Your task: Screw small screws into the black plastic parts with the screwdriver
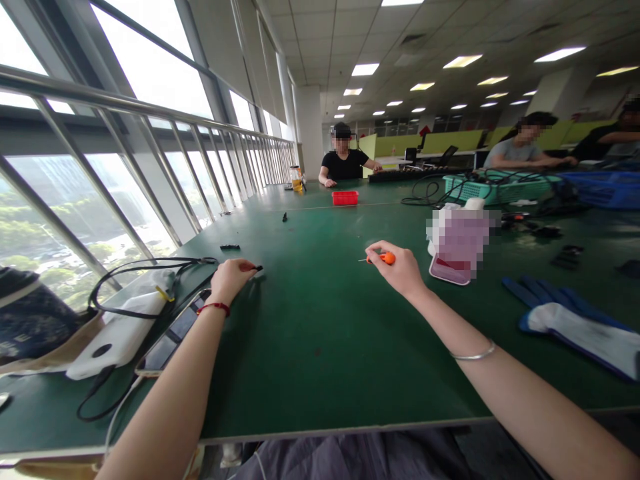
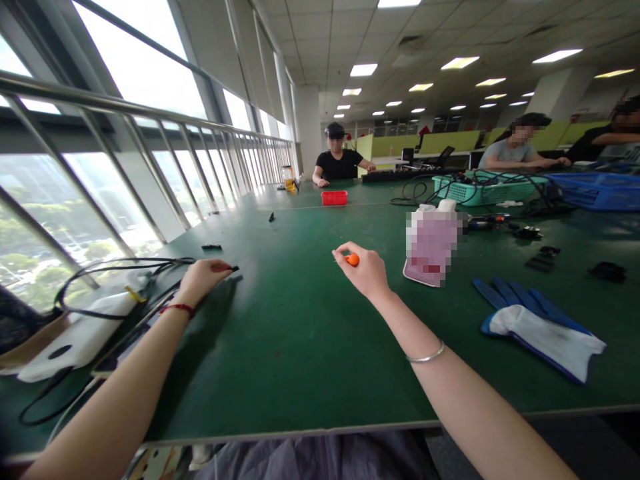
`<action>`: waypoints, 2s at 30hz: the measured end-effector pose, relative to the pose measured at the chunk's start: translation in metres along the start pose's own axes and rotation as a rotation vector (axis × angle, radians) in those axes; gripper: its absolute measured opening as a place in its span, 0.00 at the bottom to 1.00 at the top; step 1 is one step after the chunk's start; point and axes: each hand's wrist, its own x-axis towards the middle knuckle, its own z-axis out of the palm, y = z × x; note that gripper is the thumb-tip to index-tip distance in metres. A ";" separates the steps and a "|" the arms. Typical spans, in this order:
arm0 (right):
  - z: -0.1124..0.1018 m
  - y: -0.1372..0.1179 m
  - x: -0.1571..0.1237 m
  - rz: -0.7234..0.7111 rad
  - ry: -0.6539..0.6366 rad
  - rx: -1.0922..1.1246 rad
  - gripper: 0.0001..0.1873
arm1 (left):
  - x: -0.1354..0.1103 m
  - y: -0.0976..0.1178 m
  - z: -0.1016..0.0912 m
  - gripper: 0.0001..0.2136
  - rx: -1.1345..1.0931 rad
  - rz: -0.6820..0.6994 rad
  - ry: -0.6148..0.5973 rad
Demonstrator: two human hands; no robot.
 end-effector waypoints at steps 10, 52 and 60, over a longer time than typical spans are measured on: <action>-0.015 -0.027 -0.004 0.046 0.233 0.353 0.11 | -0.045 0.103 0.062 0.10 -0.254 0.630 -0.135; 0.003 -0.046 -0.018 -0.224 0.016 0.224 0.08 | -0.057 0.112 0.075 0.07 -0.280 0.621 -0.068; 0.002 -0.048 -0.019 -0.234 0.026 0.225 0.07 | -0.058 0.112 0.074 0.08 -0.281 0.609 -0.085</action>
